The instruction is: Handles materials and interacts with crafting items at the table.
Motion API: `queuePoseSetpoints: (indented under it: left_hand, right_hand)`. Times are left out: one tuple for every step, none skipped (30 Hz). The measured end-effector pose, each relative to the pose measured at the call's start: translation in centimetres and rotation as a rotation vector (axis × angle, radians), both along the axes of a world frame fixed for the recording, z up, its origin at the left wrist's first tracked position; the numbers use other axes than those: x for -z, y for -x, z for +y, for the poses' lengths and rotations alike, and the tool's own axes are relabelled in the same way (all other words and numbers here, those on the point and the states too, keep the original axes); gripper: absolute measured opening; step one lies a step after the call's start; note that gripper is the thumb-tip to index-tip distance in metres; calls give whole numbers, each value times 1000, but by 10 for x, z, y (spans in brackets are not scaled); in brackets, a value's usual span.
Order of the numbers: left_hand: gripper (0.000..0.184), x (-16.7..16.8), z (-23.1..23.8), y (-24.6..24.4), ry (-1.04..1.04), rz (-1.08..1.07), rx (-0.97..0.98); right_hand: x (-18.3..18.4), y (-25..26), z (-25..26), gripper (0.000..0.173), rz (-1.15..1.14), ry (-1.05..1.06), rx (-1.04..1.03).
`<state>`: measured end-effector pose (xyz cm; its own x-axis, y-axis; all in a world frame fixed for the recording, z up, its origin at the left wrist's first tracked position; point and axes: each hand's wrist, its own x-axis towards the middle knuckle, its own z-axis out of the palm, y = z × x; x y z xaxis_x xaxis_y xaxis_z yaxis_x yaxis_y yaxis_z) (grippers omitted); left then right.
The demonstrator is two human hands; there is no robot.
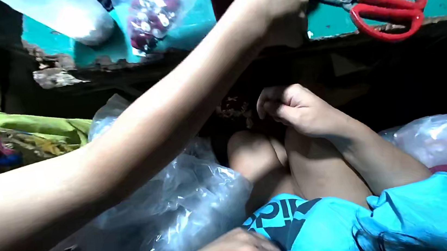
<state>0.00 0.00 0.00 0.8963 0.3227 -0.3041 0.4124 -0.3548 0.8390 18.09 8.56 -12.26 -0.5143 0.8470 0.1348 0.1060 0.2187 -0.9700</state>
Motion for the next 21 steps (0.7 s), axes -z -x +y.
queuePoseSetpoints:
  left_hand:
    - [53,-1,6,1,18,110,-41]
    - [43,3,8,8,37,175,-116]
    - [37,18,5,27,46,161,-217]
    - [36,36,-3,51,62,113,-296]
    - [40,58,-13,74,36,-20,-373]
    - [44,76,-19,89,9,-142,-446]
    - [44,89,-21,98,-16,-226,-508]
    - [42,99,-22,105,-43,-276,-555]
    - [39,104,-22,109,-65,-305,-586]
    - [38,108,-22,111,-86,-319,-606]
    - [38,110,-22,112,-104,-319,-610]
    - [38,112,-21,111,-113,-317,-606]
    - [37,113,-20,110,-107,-313,-594]
    - [38,114,-19,108,-98,-312,-579]
    - [38,115,-20,105,-86,-305,-560]
    - [40,116,-21,101,-74,-288,-533]
    - [43,116,-23,97,-63,-261,-492]
    - [47,116,-25,92,-45,-231,-431]
    - [51,114,-28,87,-12,-207,-354]
    - [55,113,-31,81,26,-194,-275]
    - [57,111,-34,75,64,-191,-201]
  right_hand:
    - [-2,-4,-1,25,-128,-27,-51]
    - [-4,-6,-2,25,-229,-51,-93]
    - [-5,-9,-4,25,-297,-70,-115]
    - [-7,-11,-6,25,-334,-78,-122]
    - [-8,-13,-8,25,-354,-83,-119]
    - [-9,-15,-10,24,-356,-90,-109]
    - [-8,-17,-10,24,-334,-101,-109]
    - [-7,-18,-9,23,-306,-114,-113]
    - [-6,-19,-8,23,-282,-129,-132]
    - [-6,-20,-8,24,-269,-139,-146]
    - [-6,-20,-9,23,-267,-147,-147]
    - [-5,-20,-9,23,-269,-155,-146]
    - [-4,-19,-10,22,-268,-162,-145]
    - [-3,-19,-10,21,-269,-166,-143]
    - [-2,-19,-9,22,-275,-163,-148]
    - [-2,-19,-9,23,-282,-155,-158]
    - [-2,-19,-8,25,-294,-141,-171]
    - [0,-19,-7,27,-313,-148,-184]
    - [2,-18,-4,28,-328,-165,-201]
    - [4,-18,-3,29,-334,-167,-207]
    - [3,-17,-3,30,-336,-142,-206]
